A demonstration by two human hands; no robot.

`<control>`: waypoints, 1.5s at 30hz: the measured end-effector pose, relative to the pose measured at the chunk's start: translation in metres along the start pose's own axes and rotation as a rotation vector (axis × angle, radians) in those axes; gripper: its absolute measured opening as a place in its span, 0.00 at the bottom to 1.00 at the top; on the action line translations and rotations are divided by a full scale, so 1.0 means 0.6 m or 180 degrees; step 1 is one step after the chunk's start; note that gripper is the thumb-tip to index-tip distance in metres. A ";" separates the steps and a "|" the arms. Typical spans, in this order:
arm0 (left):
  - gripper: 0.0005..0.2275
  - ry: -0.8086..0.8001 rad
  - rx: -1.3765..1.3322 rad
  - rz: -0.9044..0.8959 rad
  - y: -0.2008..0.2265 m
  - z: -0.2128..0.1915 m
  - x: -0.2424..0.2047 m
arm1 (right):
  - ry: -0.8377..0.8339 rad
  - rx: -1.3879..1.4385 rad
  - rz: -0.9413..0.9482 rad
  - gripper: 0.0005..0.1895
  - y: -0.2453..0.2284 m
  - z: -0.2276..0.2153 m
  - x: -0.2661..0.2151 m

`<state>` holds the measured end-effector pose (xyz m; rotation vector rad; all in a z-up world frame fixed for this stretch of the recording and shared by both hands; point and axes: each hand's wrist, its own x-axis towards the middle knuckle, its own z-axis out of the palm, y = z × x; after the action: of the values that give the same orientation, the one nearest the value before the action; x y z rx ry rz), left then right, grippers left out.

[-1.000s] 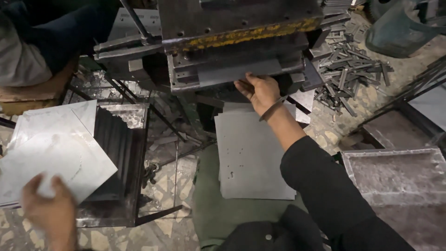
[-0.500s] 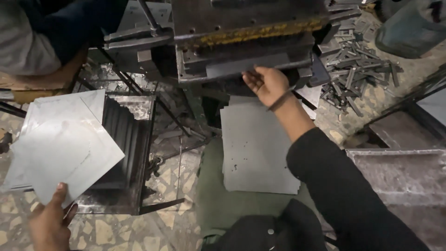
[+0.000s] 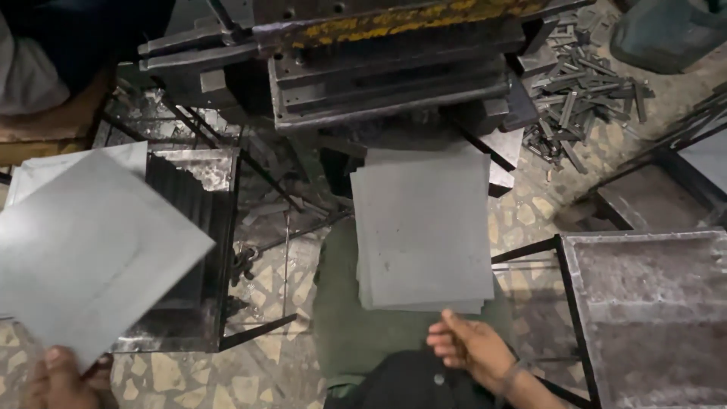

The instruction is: Placing individual metal sheets into a stamping machine to be processed and then stacking the finished sheets.

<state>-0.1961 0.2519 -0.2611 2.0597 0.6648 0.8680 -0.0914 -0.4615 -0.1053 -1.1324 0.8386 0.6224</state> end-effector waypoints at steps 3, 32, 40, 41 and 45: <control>0.12 -0.0422 -0.0130 -0.0124 0.182 0.067 -0.006 | -0.0340 -0.0418 0.0177 0.24 -0.023 0.027 -0.020; 0.10 -0.1409 -0.3226 -0.1835 0.812 0.629 -0.024 | -0.0406 0.1088 -0.1707 0.12 -0.433 0.292 0.218; 0.10 -0.1063 -0.3031 -0.1852 0.834 0.647 -0.036 | -0.0488 0.1043 -0.1784 0.16 -0.439 0.273 0.266; 0.10 -0.1066 -0.3034 -0.1847 0.842 0.652 -0.043 | -0.0488 0.1046 -0.1790 0.16 -0.444 0.264 0.261; 0.11 -0.1030 -0.3114 -0.1780 0.862 0.655 -0.062 | -0.0313 0.1191 -0.1793 0.14 -0.453 0.251 0.245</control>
<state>0.1605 -0.2404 -0.0295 1.0123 0.4545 0.3776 0.2440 -0.4030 -0.0574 -0.9251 0.4875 0.0460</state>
